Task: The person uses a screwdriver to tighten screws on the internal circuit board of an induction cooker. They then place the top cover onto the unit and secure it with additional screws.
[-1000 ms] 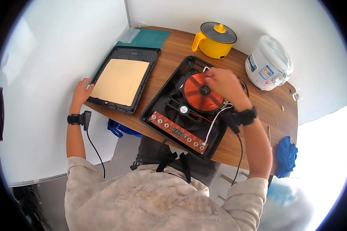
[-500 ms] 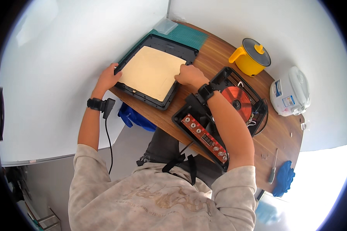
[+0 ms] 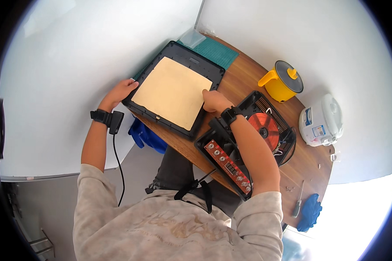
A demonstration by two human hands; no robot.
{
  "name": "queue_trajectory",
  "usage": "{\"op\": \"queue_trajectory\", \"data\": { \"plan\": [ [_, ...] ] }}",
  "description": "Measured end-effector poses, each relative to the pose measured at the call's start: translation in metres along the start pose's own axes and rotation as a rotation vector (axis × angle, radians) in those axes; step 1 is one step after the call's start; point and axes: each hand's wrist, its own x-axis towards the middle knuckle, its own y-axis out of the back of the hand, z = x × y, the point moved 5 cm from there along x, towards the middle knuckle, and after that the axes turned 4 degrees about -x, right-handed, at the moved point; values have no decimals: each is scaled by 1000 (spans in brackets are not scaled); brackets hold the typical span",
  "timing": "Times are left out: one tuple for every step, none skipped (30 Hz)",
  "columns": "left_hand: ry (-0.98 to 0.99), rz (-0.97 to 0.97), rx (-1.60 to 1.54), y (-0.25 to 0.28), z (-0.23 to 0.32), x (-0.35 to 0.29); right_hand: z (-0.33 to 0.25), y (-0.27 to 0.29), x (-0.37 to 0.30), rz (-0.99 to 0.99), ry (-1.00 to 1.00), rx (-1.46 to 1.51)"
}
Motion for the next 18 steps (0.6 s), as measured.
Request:
{"op": "queue_trajectory", "data": {
  "plan": [
    [11,-25,-98,-1,1,-2,3,1,0,14,26,19],
    [28,-52,-194,-4,4,-8,2,2,-3,24,54,42],
    [26,-38,-242,-5,8,-14,1,4,-6,34,81,65],
    [24,-25,-289,-7,11,-21,1,0,-4,35,95,66],
    [15,-14,-336,-8,20,-27,3,-1,-2,42,103,66],
    [3,-43,-400,-9,27,-30,5,-3,-1,49,111,67],
    [-9,-73,-464,-9,32,-32,10,-5,-1,63,104,87],
    [-18,-105,-523,-9,40,-35,12,-6,-3,78,99,113],
    [-41,-96,-515,-7,49,-38,14,-7,-5,94,91,140],
    [-66,-90,-507,-6,59,-42,14,-7,-6,106,124,148],
    [-93,-87,-494,-7,70,-45,14,-5,-6,123,156,160],
    [-112,-56,-499,-10,77,-44,17,-3,-11,140,171,172],
    [-147,24,-533,-11,82,-50,18,-3,-13,152,170,161],
    [-164,54,-515,-11,88,-53,16,0,-17,163,161,151],
    [-171,91,-495,-9,88,-56,11,1,-25,165,161,146],
    [-185,66,-481,-11,92,-57,14,1,-38,157,108,145],
    [-198,61,-465,-8,93,-60,5,9,-54,150,75,142],
    [-212,58,-450,-6,96,-63,-1,15,-71,141,43,138]
  ]
}}
